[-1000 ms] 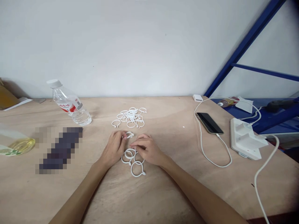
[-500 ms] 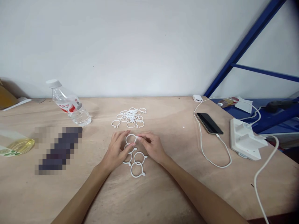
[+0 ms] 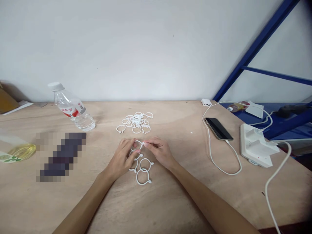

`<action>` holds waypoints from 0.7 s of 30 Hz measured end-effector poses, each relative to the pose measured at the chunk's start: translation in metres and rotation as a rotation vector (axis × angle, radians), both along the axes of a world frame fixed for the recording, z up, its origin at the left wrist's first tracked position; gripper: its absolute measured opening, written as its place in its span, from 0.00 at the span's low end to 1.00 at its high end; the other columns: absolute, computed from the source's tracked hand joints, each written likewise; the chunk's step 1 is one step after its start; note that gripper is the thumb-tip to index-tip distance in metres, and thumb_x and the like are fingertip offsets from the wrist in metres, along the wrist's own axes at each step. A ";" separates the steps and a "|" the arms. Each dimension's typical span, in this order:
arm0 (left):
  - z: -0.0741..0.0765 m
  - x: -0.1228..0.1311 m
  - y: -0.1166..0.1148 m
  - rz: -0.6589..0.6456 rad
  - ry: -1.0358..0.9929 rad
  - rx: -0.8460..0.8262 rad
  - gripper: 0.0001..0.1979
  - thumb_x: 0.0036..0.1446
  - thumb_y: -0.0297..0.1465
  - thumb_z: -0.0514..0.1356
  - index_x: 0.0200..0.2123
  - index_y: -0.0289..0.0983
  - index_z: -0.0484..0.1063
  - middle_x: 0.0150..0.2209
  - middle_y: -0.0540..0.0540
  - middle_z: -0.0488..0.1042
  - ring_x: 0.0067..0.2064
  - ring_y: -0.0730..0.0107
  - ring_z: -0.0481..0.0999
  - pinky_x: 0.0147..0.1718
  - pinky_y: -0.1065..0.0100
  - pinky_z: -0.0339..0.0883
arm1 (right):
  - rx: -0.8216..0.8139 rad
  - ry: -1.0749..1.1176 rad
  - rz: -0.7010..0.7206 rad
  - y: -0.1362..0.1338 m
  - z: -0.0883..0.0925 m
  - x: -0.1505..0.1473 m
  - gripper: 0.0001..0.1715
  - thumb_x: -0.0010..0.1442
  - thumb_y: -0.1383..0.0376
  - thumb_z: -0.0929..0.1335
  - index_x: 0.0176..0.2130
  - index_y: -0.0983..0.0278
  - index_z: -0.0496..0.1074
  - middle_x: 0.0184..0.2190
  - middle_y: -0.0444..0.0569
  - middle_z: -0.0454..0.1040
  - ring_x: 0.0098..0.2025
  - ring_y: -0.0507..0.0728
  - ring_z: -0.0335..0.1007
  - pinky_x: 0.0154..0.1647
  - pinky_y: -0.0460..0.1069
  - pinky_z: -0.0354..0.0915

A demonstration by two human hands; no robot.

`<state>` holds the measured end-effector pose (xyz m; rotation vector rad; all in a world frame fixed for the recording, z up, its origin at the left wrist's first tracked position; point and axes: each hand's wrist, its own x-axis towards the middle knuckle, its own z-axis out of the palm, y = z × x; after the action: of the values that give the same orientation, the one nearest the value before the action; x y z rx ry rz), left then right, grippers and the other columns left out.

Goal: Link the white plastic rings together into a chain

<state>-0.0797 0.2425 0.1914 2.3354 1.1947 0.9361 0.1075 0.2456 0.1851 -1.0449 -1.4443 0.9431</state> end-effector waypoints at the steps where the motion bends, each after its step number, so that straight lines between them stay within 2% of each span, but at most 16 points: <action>1: 0.000 0.000 0.000 0.004 0.002 -0.004 0.16 0.62 0.38 0.52 0.50 0.37 0.64 0.39 0.43 0.71 0.43 0.61 0.67 0.45 0.60 0.63 | 0.000 -0.004 -0.001 0.000 0.001 0.000 0.08 0.55 0.62 0.71 0.34 0.61 0.80 0.31 0.47 0.79 0.36 0.55 0.73 0.38 0.50 0.68; 14: 0.003 0.003 -0.002 0.005 -0.005 -0.013 0.13 0.62 0.38 0.51 0.45 0.38 0.67 0.35 0.44 0.71 0.40 0.62 0.68 0.42 0.61 0.64 | 0.030 -0.003 -0.032 -0.001 0.002 0.000 0.06 0.55 0.64 0.70 0.31 0.60 0.80 0.30 0.47 0.80 0.37 0.56 0.73 0.41 0.52 0.68; 21: 0.001 0.004 -0.002 0.006 -0.005 0.003 0.14 0.62 0.39 0.51 0.46 0.38 0.67 0.36 0.44 0.72 0.40 0.62 0.69 0.42 0.61 0.65 | 0.040 -0.025 -0.036 -0.002 0.003 -0.001 0.07 0.56 0.65 0.69 0.31 0.60 0.79 0.30 0.47 0.80 0.36 0.56 0.73 0.41 0.52 0.68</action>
<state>-0.0761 0.2410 0.1929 2.3320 1.1990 0.9463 0.1066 0.2435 0.1880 -1.0533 -1.4550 0.8753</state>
